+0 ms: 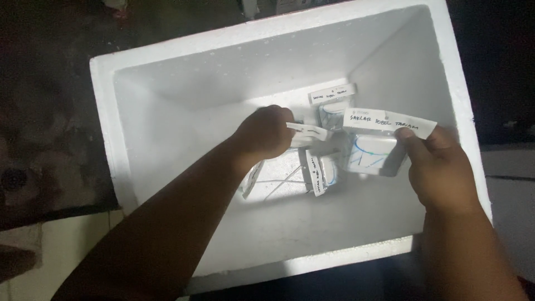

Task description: The person takes small packaged electrical parts from a white styrofoam box and hangs them on a wire display rack. They handle items like wall sockets and switches, placing them on hooks among other similar products.

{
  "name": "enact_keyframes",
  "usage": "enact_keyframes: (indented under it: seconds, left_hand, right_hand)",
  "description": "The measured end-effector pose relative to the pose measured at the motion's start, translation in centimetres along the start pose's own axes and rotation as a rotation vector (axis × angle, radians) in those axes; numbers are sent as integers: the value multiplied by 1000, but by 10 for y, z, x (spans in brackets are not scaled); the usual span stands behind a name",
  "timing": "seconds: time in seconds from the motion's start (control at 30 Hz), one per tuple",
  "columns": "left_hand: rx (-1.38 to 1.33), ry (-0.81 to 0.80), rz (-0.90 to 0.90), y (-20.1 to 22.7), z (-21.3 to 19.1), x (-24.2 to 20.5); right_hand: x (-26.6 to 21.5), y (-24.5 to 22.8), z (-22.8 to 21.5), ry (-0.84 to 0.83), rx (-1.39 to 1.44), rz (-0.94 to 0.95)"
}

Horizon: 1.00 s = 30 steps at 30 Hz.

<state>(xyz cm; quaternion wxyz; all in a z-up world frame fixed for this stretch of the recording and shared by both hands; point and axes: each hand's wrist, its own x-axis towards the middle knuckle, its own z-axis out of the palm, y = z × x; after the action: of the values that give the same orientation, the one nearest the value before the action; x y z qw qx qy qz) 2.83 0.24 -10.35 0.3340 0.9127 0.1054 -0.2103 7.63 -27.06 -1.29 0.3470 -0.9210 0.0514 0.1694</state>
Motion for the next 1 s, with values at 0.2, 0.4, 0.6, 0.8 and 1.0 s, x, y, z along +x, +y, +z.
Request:
enact_keyframes:
  seconds: [0.2,0.4,0.6,0.8,1.0]
  left_hand:
    - [-245,-151,-46,55,-56,-42]
    - [-267,-155,119,66,-65,-55]
    - [-344,-178,80,76,-71,-66]
    - [-285,-3,43,74,-95,-84]
    - [-93,-99,59,62,-75,-87]
  right_hand:
    - [-8,-24,-5,-129,19,225]
    - [-7,-20,0,-519,90,47]
    - [-6,-8,7,-577,130,-71]
    - [-4,2,11,-356,265,14]
    - [28,59,1,-50,-703,-574]
